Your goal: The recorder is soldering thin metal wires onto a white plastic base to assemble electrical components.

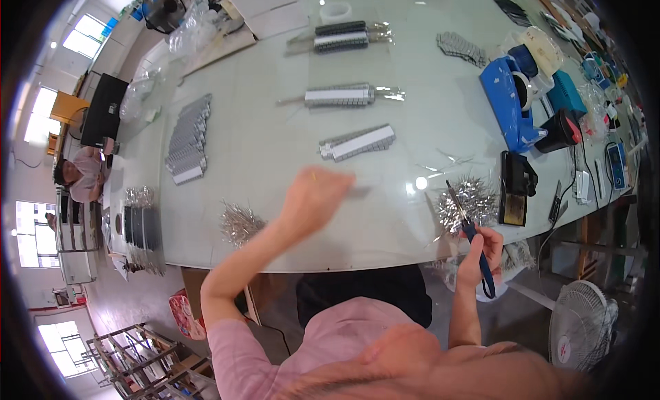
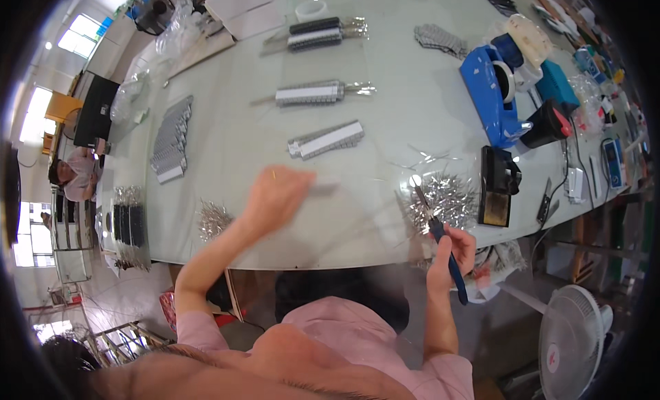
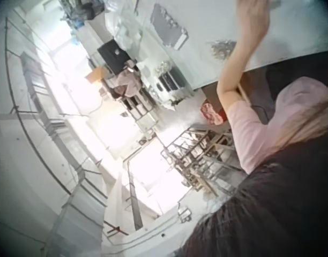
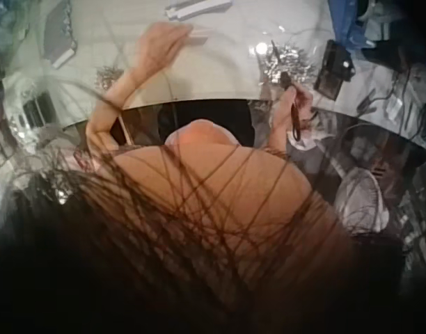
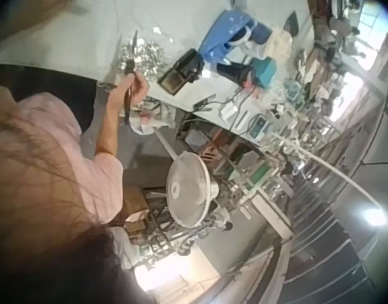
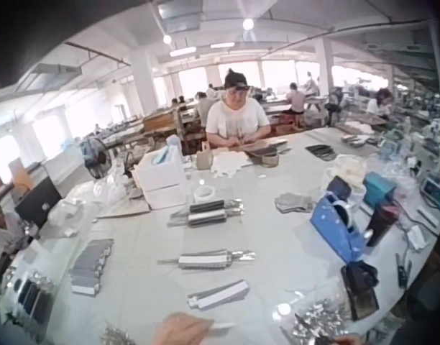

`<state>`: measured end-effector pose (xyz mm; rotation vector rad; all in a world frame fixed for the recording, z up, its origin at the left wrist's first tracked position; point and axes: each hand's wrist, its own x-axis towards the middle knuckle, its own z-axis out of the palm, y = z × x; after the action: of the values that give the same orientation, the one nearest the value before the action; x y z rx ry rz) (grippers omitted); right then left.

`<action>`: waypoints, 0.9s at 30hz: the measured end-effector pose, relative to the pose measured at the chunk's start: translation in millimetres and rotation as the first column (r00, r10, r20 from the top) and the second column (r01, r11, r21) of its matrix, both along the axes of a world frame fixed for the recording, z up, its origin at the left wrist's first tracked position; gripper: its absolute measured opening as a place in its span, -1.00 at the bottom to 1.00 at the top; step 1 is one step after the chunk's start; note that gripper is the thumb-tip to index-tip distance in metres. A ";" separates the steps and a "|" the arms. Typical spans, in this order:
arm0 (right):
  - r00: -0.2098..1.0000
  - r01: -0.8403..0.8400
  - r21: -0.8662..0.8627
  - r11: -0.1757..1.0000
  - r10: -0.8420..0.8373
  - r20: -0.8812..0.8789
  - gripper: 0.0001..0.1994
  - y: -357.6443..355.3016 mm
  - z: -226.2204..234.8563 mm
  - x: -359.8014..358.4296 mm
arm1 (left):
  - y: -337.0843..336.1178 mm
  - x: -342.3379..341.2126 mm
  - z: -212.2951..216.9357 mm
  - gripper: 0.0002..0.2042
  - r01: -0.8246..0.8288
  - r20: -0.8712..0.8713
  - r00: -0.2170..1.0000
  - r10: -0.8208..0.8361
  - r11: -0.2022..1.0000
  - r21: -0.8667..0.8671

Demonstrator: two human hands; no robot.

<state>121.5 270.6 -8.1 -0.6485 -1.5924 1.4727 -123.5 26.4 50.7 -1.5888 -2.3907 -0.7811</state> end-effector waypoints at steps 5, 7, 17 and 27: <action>0.999 -0.030 -0.039 0.999 0.029 -0.028 -0.85 -14.5 -6.2 -2.5 | 41.1 -125.7 -3.5 -0.73 -0.138 -0.313 0.935 0.168 0.984 0.115; 0.995 -0.077 -0.035 0.996 0.075 -0.064 -0.85 -15.4 -5.1 -1.2 | 49.4 -153.2 -17.1 -0.72 -0.149 -0.361 0.917 0.168 0.986 0.081; 0.994 0.104 -0.048 0.993 -0.101 0.049 -0.75 -14.1 21.0 -9.1 | 42.2 -49.0 -7.3 -0.56 -0.050 -0.083 0.995 0.047 0.998 -0.025; 1.000 -0.014 0.631 0.776 0.000 0.022 -0.33 -37.2 22.7 -39.3 | 81.6 142.9 -19.7 -0.52 -0.264 0.849 -0.439 -0.295 0.945 0.193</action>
<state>82.2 233.4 14.7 -0.2586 -1.9593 0.8316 19.4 108.1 31.0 -0.2322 -2.1879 -3.7116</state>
